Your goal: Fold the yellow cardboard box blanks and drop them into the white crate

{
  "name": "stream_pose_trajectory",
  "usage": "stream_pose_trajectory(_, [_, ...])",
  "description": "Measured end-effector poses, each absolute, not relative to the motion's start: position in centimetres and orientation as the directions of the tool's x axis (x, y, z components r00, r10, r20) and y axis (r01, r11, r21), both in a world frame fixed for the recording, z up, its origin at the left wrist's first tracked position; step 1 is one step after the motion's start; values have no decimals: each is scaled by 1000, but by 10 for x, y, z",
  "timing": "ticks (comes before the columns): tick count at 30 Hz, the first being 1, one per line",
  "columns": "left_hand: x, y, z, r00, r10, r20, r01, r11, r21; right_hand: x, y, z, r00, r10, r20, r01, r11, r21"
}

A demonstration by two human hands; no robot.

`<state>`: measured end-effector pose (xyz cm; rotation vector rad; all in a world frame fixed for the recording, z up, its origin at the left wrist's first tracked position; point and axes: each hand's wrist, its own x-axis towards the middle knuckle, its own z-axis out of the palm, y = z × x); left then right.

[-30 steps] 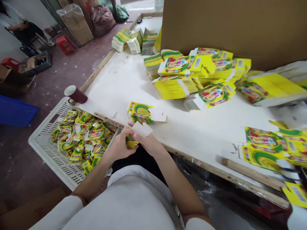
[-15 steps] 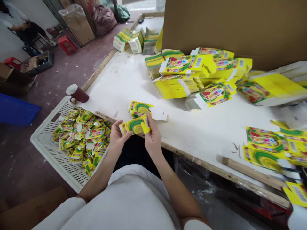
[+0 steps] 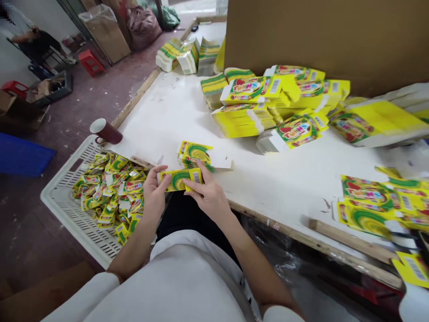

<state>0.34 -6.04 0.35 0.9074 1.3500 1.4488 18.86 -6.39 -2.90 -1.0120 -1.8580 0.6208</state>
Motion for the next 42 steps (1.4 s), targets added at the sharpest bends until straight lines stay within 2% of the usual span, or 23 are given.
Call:
stream_pose_trajectory(4, [6, -61, -2, -296, 945, -137, -246, 64, 967, 179, -63, -30, -247, 862, 443, 317, 504, -803])
stream_pose_trajectory(8, [7, -63, -8, -223, 962, -160, -184, 119, 976, 168, -58, -34, -125, 923, 363, 255, 383, -888])
stream_pose_trajectory(10, [-6, -61, -6, -257, 961, -99, -39, 92, 995, 168, -53, -36, -122, 935, 333, 228, 353, -908])
stream_pose_trajectory(12, [-37, -57, 1, -375, 926, 43, 223, 45, 974, 173, -44, -38, -74, 937, 342, 268, 349, -898])
stream_pose_trajectory(14, [-82, -51, 10, -539, 802, 258, 521, 76, 850, 182, -31, -42, 24, 926, 378, 415, 335, -846])
stream_pose_trajectory(15, [-106, -49, 14, -568, 758, 322, 641, 161, 751, 186, -24, -44, 52, 921, 385, 510, 307, -803])
stream_pose_trajectory(17, [-147, -47, 20, -614, 657, 437, 750, 314, 582, 194, -12, -50, 29, 936, 352, 646, 251, -721])
stream_pose_trajectory(19, [-165, -47, 19, -617, 608, 500, 769, 329, 548, 196, -6, -52, -8, 950, 311, 721, 221, -657])
stream_pose_trajectory(20, [-162, -48, 17, -617, 610, 497, 756, 283, 591, 196, -6, -51, -11, 952, 306, 743, 212, -635])
stream_pose_trajectory(22, [-135, -50, 6, -604, 680, 416, 644, 109, 757, 192, -12, -43, 9, 947, 322, 764, 201, -613])
stream_pose_trajectory(24, [-89, -51, -6, -513, 812, 277, 372, -81, 925, 186, -26, -29, -4, 939, 343, 737, 235, -634])
stream_pose_trajectory(25, [-65, -51, -11, -407, 889, 209, 193, -140, 971, 183, -34, -22, -40, 937, 346, 702, 273, -658])
stream_pose_trajectory(27, [-21, -50, -15, -214, 971, 107, -133, -138, 982, 176, -51, -10, -163, 931, 327, 591, 357, -723])
stream_pose_trajectory(30, [15, -49, -7, -171, 985, -17, -415, -57, 908, 166, -71, -4, -276, 923, 269, 344, 356, -869])
stream_pose_trajectory(33, [23, -48, 8, -189, 981, -52, -487, -47, 872, 156, -78, -7, -270, 928, 256, 121, 297, -947])
stream_pose_trajectory(37, [26, -47, 13, -153, 984, -92, -488, 6, 873, 143, -80, -7, -153, 938, 311, 113, 329, -937])
stream_pose_trajectory(40, [28, -45, 7, -268, 958, -100, -515, -55, 855, 136, -86, -7, -180, 923, 339, 110, 361, -926])
stream_pose_trajectory(42, [29, -46, 3, -338, 938, -74, -460, -96, 883, 133, -87, -10, -219, 935, 278, 6, 287, -958])
